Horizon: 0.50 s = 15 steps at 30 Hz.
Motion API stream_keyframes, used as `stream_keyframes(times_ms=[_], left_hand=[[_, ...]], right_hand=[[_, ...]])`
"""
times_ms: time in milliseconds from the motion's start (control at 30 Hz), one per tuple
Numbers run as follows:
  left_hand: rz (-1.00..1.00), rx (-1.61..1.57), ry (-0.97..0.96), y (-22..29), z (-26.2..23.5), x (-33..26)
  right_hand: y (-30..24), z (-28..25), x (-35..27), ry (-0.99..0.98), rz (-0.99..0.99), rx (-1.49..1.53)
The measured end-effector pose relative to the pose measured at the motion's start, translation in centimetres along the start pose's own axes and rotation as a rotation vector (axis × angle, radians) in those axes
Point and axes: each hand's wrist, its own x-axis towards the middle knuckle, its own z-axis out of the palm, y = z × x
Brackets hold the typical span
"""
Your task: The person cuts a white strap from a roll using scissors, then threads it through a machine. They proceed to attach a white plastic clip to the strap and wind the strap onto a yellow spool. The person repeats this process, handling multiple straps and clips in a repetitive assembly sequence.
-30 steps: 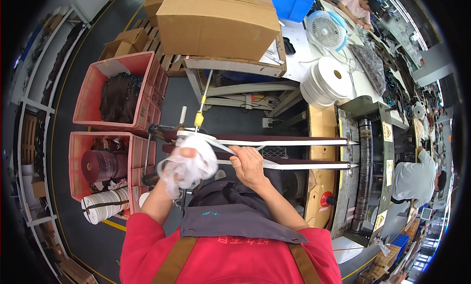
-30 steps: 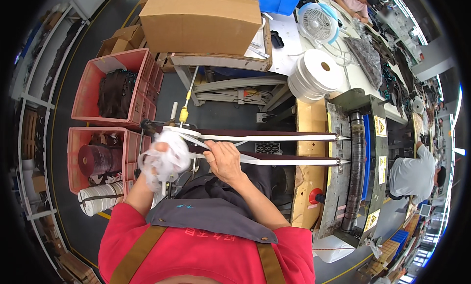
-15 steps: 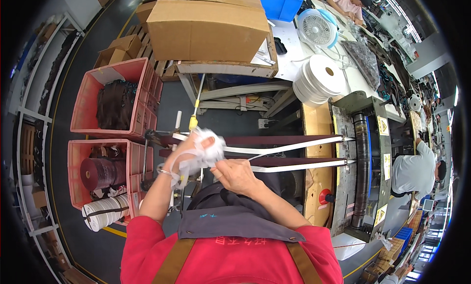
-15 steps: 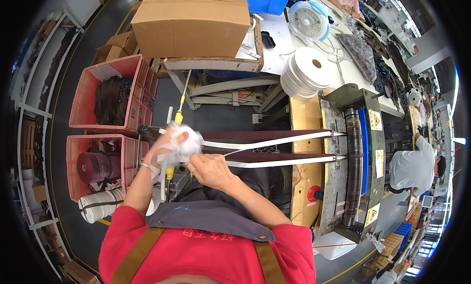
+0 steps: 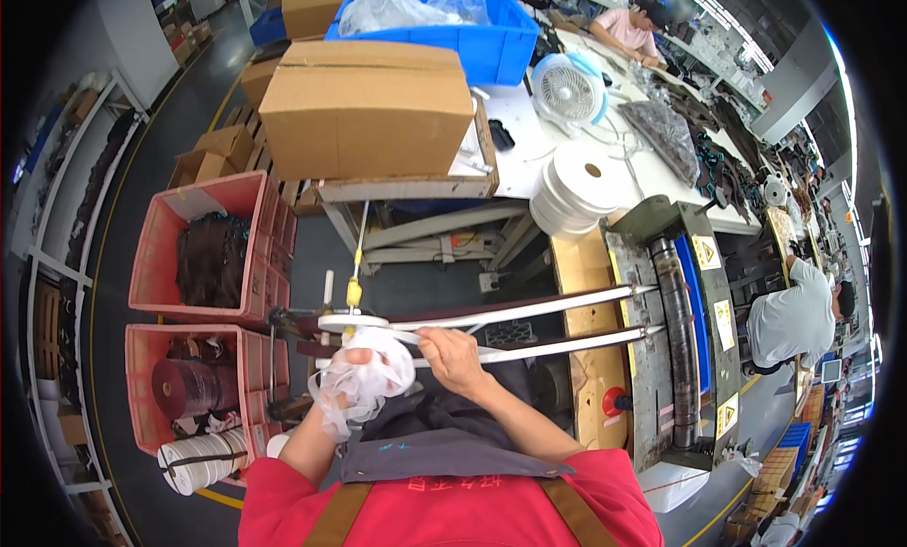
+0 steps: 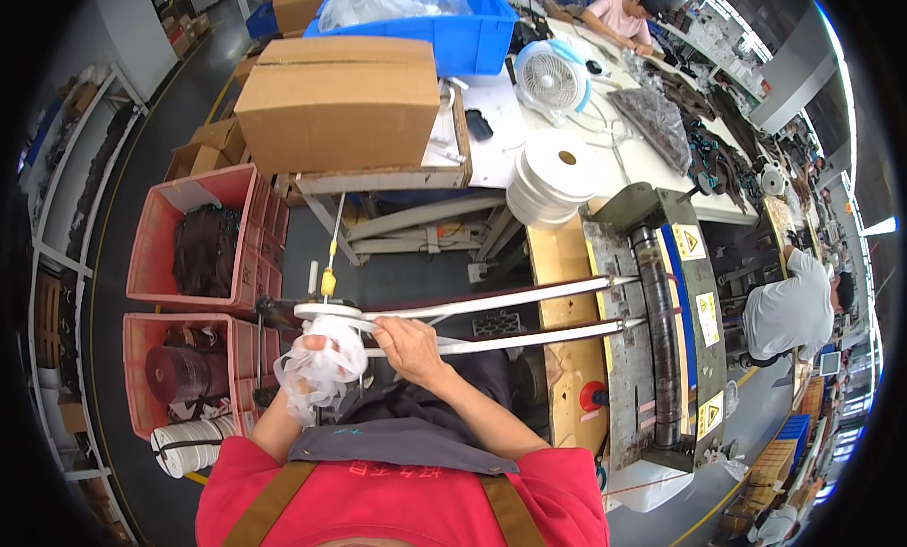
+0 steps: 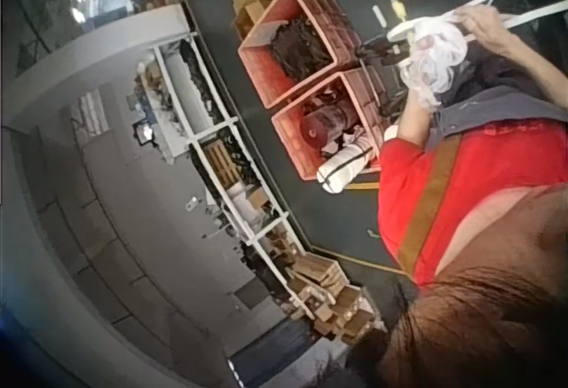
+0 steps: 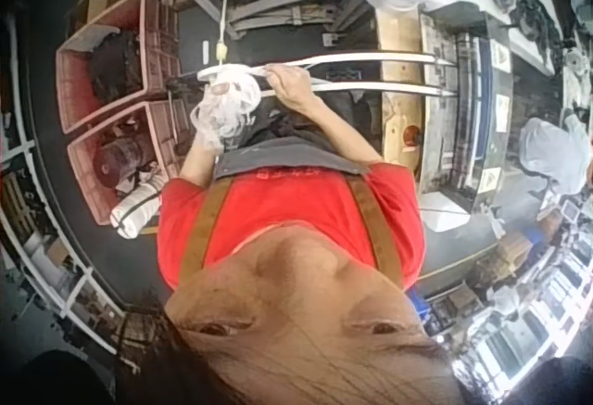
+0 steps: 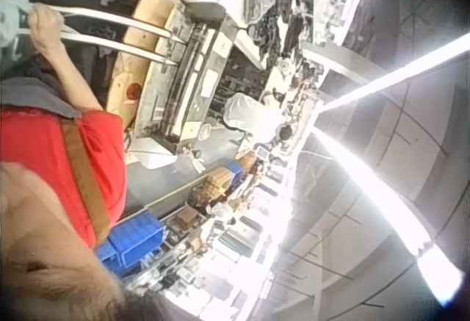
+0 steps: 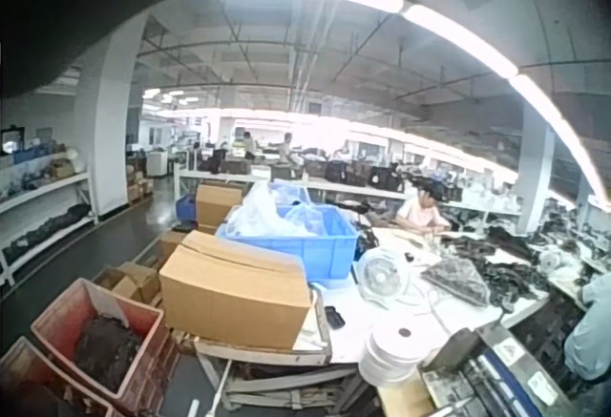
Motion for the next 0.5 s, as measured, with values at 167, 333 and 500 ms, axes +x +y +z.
stream_keyframes(times_ms=[167, 333, 500], left_hand=[[0.157, -0.312, -0.050, 2.2, 0.2, -0.7], [0.335, -0.399, -0.087, 4.1, 0.6, 0.5], [0.679, 0.415, 0.185, 4.2, 2.2, 3.1]], right_hand=[[0.0, -0.2, -0.1, -0.047, -0.014, -0.007], [0.6, 0.4, -0.5, -0.070, -0.116, -0.065], [-0.7, 0.6, -0.5, -0.155, -0.152, -0.017]])
